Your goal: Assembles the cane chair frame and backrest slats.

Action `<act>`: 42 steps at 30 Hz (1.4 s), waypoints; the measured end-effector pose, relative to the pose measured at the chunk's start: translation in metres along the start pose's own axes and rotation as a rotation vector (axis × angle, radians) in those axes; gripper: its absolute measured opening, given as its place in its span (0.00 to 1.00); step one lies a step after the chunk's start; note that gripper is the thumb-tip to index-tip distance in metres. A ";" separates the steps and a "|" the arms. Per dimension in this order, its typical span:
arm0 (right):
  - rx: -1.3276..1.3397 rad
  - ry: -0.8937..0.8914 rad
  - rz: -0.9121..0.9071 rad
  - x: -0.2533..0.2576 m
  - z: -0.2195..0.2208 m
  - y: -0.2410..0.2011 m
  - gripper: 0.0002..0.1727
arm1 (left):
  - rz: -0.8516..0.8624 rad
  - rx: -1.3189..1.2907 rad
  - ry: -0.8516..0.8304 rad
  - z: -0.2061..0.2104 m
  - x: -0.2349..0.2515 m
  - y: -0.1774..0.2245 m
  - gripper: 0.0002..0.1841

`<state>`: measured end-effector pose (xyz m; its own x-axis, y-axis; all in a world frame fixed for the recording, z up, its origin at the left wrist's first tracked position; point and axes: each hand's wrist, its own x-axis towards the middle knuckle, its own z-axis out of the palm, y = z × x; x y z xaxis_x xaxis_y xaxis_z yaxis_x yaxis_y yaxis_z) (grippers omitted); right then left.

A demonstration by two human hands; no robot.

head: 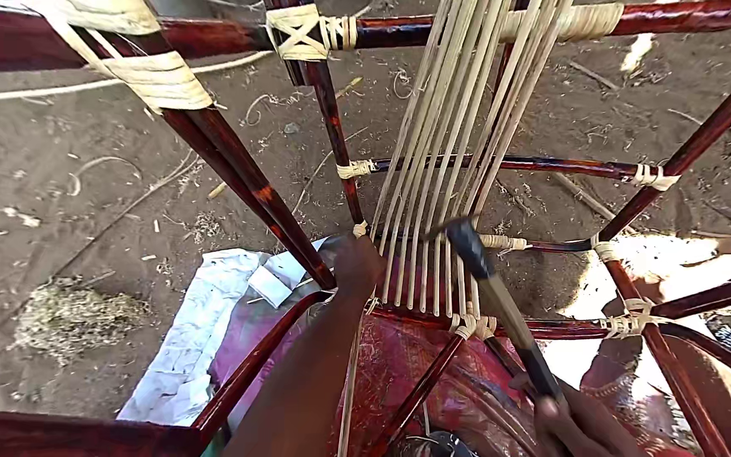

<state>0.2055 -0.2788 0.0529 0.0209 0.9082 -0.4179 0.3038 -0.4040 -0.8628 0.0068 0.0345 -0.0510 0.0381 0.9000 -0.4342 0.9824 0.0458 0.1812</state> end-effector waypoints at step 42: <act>-0.499 0.567 -0.488 0.133 0.057 0.015 0.30 | 0.005 0.043 -0.020 -0.006 -0.002 0.004 0.16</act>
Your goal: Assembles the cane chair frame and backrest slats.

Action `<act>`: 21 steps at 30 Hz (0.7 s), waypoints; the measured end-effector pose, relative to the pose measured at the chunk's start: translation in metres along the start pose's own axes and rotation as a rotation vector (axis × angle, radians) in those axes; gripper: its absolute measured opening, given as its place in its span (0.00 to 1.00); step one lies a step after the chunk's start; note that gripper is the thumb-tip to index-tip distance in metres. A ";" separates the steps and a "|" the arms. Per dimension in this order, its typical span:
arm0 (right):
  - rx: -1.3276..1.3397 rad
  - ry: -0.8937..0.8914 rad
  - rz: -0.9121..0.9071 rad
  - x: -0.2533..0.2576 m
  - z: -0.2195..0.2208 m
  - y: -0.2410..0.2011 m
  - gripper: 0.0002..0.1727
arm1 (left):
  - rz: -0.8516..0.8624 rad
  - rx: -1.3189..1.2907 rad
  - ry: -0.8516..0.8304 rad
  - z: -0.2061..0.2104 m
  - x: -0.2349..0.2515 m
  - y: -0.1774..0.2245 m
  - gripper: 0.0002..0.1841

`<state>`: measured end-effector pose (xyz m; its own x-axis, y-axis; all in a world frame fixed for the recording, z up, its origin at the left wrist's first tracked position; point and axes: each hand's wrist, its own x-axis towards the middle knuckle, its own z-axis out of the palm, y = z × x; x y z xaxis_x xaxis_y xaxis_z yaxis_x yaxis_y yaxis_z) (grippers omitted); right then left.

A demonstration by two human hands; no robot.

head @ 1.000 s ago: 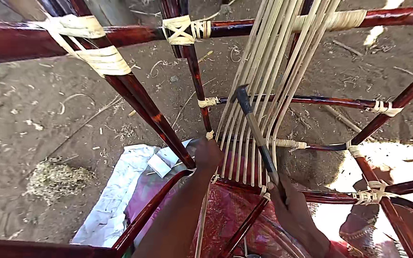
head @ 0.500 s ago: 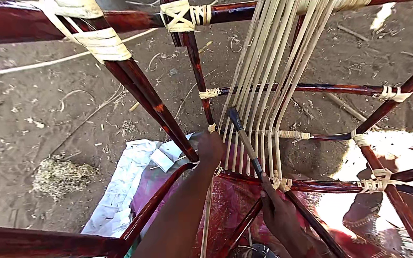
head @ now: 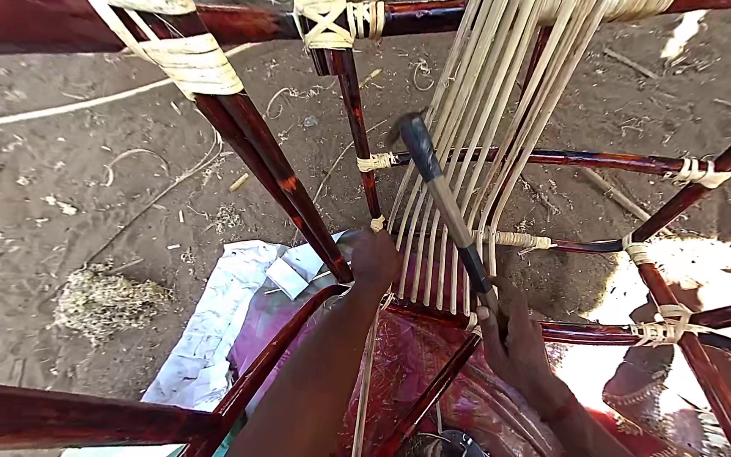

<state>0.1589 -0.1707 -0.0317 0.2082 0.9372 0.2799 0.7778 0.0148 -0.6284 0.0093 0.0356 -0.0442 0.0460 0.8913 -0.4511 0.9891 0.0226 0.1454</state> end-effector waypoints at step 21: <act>-0.165 -0.389 -0.005 0.062 -0.016 0.122 0.31 | 0.058 0.040 0.040 0.007 0.007 -0.007 0.17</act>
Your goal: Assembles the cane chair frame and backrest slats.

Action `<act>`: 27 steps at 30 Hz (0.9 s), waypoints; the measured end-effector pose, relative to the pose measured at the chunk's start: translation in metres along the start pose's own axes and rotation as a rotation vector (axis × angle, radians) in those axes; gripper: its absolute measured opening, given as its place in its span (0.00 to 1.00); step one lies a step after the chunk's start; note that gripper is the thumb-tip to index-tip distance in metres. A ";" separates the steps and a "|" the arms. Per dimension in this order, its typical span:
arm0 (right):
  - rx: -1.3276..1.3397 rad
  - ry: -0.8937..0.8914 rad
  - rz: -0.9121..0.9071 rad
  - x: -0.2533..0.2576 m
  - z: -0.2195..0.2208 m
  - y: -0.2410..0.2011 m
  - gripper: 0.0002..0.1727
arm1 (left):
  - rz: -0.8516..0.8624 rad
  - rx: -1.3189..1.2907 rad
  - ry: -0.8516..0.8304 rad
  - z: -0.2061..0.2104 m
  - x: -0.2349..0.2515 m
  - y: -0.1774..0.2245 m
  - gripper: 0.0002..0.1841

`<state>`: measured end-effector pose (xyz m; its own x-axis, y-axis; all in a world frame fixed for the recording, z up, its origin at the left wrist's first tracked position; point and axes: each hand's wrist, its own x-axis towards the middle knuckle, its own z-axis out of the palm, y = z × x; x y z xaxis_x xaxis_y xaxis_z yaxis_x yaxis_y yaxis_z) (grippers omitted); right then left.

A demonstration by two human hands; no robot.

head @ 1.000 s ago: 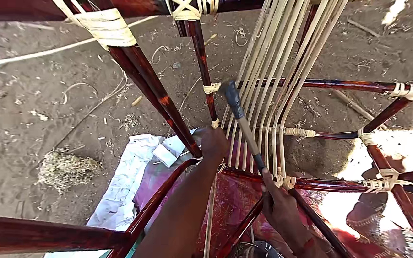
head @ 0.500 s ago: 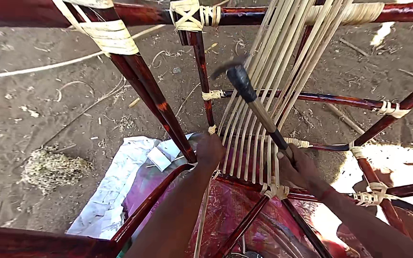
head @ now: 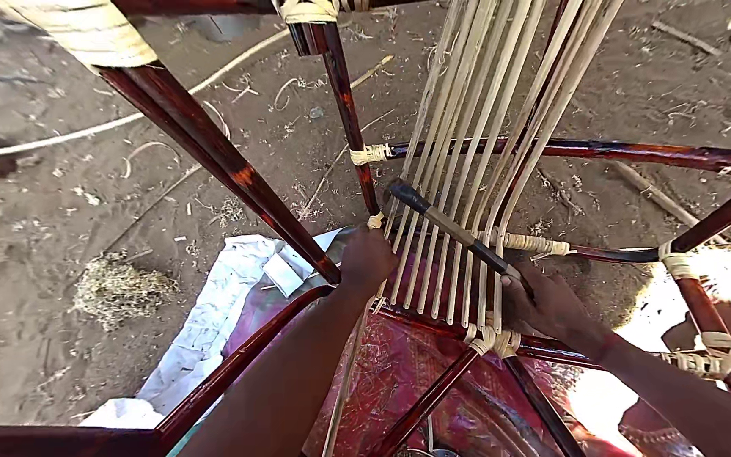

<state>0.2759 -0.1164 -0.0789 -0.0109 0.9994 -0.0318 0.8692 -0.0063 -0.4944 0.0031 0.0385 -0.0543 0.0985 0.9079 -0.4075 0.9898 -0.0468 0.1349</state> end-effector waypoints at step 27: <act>0.125 0.372 -0.197 0.003 -0.006 -0.010 0.36 | -0.024 -0.027 -0.014 -0.002 -0.001 0.003 0.17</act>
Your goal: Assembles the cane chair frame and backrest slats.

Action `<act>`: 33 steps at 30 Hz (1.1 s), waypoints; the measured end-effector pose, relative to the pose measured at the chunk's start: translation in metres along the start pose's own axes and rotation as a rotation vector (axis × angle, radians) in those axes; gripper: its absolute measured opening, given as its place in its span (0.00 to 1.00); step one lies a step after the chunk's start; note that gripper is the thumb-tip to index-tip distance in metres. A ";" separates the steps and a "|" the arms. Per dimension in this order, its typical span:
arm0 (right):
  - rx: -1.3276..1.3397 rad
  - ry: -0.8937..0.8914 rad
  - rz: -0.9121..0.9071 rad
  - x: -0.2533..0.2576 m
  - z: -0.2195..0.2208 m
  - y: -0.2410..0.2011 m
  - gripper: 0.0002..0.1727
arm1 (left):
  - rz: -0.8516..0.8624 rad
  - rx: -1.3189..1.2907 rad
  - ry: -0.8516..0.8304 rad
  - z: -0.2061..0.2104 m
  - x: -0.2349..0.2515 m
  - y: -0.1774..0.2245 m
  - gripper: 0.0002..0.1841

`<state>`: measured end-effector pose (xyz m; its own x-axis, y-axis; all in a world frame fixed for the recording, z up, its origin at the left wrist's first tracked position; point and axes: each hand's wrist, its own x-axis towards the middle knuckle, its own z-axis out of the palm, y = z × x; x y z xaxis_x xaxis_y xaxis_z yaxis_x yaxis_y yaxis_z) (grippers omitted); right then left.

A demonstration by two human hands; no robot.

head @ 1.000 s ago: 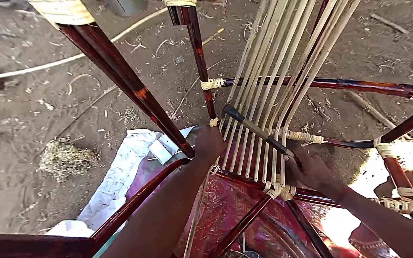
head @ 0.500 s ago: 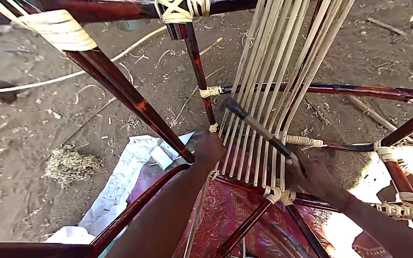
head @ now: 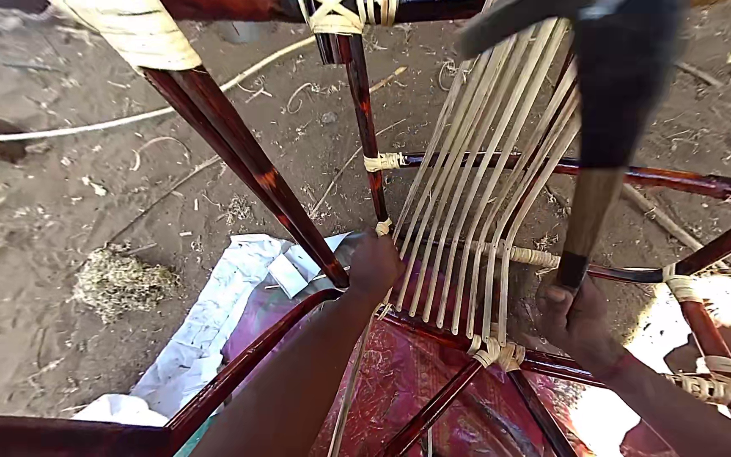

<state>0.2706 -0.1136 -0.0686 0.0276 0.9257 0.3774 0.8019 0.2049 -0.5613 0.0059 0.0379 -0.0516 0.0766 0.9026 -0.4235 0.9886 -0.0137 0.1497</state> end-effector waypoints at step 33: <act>-0.063 -0.002 0.040 0.001 0.000 -0.006 0.35 | -0.002 -0.013 -0.025 -0.004 0.000 0.002 0.16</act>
<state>0.2655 -0.1136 -0.0646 0.0589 0.9335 0.3537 0.8360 0.1475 -0.5285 0.0074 0.0400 -0.0477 0.0782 0.8918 -0.4455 0.9871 -0.0065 0.1602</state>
